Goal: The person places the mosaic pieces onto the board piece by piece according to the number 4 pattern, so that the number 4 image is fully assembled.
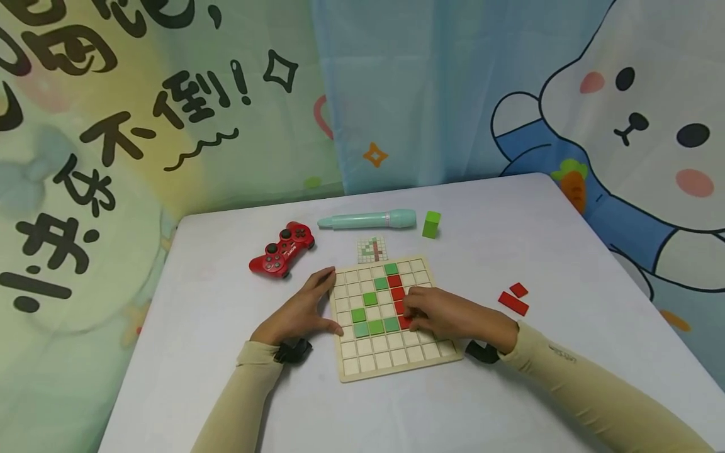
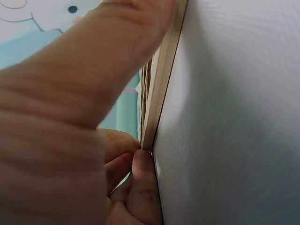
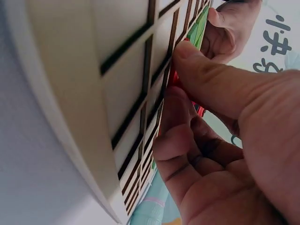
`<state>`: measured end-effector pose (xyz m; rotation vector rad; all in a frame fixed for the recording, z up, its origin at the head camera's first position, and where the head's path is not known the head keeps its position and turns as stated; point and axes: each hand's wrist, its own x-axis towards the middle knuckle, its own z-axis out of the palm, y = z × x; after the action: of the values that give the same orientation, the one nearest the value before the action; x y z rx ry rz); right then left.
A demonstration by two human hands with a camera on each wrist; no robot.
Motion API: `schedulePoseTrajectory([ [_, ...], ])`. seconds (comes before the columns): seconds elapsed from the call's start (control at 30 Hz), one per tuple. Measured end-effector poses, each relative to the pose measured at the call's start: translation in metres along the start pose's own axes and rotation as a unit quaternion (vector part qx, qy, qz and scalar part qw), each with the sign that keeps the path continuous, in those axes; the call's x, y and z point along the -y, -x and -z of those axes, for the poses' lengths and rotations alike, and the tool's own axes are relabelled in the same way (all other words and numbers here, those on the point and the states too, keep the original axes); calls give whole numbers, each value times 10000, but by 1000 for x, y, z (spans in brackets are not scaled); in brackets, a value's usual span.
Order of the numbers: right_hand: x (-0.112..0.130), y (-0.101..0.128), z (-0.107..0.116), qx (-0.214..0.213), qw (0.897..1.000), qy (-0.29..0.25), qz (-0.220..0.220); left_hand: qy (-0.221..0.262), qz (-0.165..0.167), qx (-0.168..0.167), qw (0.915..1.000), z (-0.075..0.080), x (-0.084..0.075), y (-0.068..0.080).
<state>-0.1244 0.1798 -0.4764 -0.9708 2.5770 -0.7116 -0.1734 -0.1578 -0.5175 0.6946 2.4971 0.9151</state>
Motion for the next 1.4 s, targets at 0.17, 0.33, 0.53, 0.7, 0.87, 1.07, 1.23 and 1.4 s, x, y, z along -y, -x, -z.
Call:
schedulePoseTrajectory([
  [0.17,-7,13,9,-253,9976,-501,-405,58,-62,-28,10000,0,-1,0],
  [0.33,-19,51,26,-1433,9811,-987,-841,43,-33,-37,10000,0,-2,1],
  [0.53,-44,112,34,-3018,9370,-935,-1488,55,19,-39,10000,1,-5,1],
  [0.7,-62,154,22,-2961,9157,-563,-2659,48,-19,-13,10000,2,-6,1],
  [0.87,-77,172,9,-2817,9096,-538,-3007,32,-46,-45,10000,0,-4,3],
  [1.07,-91,173,-3,-2878,9168,-178,-2761,10,-30,-91,10000,-1,-1,4],
  [1.23,-96,171,-7,-2870,9236,59,-2540,-25,-48,-83,10000,-1,-1,3],
  [1.4,-95,169,-8,-2834,9268,209,-2455,-35,-84,-102,9999,-1,-1,3],
])
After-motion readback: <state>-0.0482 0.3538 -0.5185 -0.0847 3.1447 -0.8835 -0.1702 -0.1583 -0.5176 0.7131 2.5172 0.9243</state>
